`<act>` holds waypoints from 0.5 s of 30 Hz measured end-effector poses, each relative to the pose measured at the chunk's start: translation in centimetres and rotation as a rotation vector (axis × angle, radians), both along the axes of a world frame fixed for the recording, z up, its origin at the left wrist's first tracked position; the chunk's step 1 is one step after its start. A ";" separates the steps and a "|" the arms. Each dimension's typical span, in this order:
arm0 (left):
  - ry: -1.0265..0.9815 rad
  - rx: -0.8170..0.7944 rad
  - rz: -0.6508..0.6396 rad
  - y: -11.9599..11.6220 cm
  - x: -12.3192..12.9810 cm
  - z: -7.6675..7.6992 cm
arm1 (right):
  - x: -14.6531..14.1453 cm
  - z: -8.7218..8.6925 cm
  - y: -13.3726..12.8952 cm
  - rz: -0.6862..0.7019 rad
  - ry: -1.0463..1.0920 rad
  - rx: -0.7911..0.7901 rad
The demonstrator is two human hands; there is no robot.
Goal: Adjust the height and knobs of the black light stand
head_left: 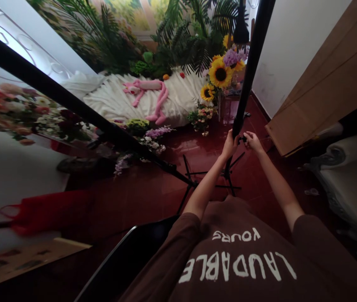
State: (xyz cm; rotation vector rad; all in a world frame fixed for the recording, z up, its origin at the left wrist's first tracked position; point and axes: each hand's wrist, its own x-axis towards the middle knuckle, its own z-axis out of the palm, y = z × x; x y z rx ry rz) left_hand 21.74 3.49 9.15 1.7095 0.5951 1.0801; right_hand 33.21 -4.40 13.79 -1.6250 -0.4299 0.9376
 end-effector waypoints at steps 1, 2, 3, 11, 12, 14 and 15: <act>0.000 0.004 0.002 0.0 0.0 0.0 | 0.2 0.2 0.2 0.006 0.074 -0.023; 0.004 0.004 0.003 0.0 -0.1 0.0 | 0.4 0.4 0.4 0.020 0.159 -0.048; 0.011 -0.001 0.004 0.0 -0.1 0.0 | 0.7 0.7 0.7 0.035 0.245 -0.074; 0.064 -0.037 0.006 -0.6 -1.0 1.0 | 1.5 1.5 1.4 0.055 0.541 -0.103; 0.060 -0.033 0.016 -0.9 -1.5 0.9 | 1.2 1.3 1.3 0.042 0.524 -0.066; 0.074 -0.036 0.081 -1.7 -3.4 0.0 | 0.2 0.6 0.8 0.012 0.496 -0.002; 0.096 -0.052 0.148 -2.2 -4.7 -0.8 | -0.3 0.1 0.4 -0.013 0.494 0.014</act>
